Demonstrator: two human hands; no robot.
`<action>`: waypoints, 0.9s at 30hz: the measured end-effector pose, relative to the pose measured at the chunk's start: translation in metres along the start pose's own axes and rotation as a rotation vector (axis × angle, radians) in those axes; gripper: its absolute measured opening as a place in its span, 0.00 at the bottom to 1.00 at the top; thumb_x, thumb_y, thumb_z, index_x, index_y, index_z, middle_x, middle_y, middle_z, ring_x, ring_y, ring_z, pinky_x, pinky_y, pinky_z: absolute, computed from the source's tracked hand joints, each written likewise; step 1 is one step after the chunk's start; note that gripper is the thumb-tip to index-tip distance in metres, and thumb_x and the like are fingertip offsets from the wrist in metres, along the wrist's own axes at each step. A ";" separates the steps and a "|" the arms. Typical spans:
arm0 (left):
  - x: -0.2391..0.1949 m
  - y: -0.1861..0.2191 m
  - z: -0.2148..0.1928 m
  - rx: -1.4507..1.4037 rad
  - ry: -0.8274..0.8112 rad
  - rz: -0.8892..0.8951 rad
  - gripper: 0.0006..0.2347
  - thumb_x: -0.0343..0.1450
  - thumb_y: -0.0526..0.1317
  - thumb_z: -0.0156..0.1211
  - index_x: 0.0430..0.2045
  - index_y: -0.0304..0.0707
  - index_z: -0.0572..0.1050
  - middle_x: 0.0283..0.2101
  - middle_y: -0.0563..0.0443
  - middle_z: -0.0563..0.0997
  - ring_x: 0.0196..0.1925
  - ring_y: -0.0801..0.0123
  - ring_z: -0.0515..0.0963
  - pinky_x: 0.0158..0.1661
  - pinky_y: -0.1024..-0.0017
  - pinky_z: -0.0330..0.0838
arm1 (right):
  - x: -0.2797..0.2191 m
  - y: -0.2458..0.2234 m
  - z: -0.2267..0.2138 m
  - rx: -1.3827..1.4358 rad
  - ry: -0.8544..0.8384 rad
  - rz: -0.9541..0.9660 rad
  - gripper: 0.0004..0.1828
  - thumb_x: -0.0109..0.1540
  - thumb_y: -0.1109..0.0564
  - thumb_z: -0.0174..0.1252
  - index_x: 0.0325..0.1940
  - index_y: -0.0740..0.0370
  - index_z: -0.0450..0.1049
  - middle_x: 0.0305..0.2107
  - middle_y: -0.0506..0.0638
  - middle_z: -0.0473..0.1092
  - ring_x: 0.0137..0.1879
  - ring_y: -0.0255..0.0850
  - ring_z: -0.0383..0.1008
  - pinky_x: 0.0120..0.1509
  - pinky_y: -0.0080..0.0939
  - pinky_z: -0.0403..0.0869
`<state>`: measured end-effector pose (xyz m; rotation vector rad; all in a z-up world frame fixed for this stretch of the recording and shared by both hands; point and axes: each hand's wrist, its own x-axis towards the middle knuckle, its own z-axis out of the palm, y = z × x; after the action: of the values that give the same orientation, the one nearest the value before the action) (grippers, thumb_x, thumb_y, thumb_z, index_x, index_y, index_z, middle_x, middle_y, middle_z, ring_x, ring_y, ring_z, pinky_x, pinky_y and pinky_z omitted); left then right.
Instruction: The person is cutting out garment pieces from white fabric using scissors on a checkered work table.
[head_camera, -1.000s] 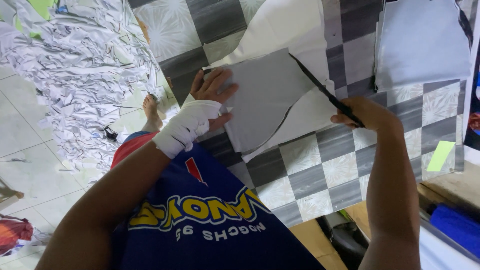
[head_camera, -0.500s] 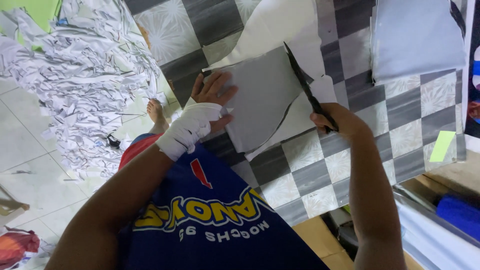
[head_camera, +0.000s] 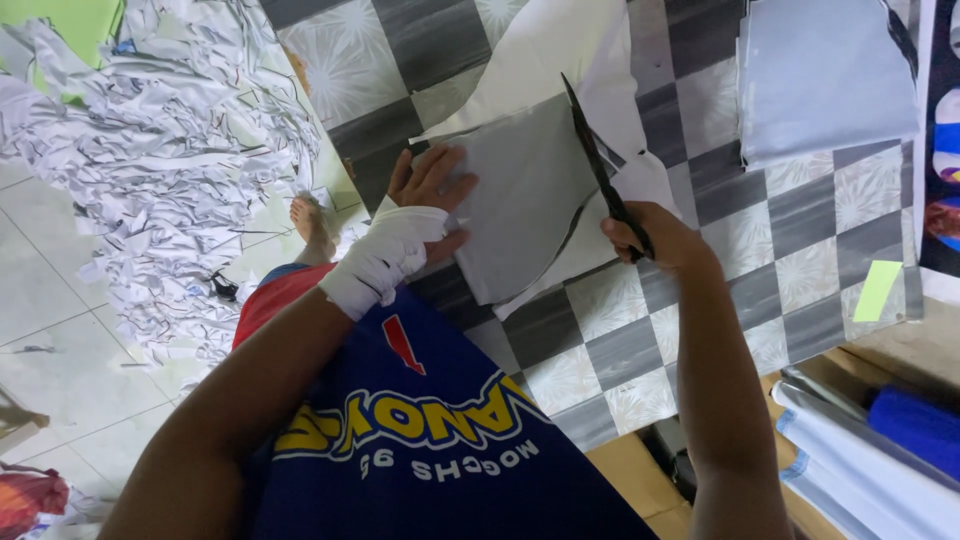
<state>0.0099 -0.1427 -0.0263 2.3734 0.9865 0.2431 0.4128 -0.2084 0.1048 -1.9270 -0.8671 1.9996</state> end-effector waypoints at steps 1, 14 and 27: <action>0.000 0.000 0.000 -0.001 0.001 -0.001 0.40 0.65 0.57 0.77 0.77 0.56 0.72 0.86 0.44 0.58 0.89 0.42 0.54 0.81 0.28 0.42 | 0.002 0.003 0.000 -0.002 0.000 0.000 0.24 0.74 0.43 0.70 0.36 0.61 0.70 0.26 0.48 0.63 0.32 0.44 0.71 0.40 0.47 0.75; 0.000 0.000 0.001 -0.023 0.004 -0.008 0.40 0.65 0.55 0.77 0.78 0.56 0.72 0.86 0.44 0.59 0.89 0.42 0.55 0.82 0.29 0.42 | -0.005 -0.010 0.011 -0.009 0.044 -0.014 0.25 0.74 0.46 0.72 0.33 0.62 0.70 0.24 0.49 0.64 0.30 0.42 0.70 0.36 0.44 0.75; -0.001 -0.008 0.012 -0.060 0.054 0.013 0.41 0.64 0.56 0.79 0.78 0.58 0.72 0.86 0.45 0.59 0.89 0.45 0.54 0.82 0.31 0.42 | -0.003 -0.018 0.030 -0.008 0.153 0.014 0.24 0.73 0.48 0.74 0.33 0.60 0.70 0.22 0.50 0.66 0.28 0.43 0.72 0.35 0.45 0.76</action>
<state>0.0089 -0.1439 -0.0408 2.3305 0.9758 0.3389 0.3798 -0.2035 0.1159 -2.0641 -0.8261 1.8290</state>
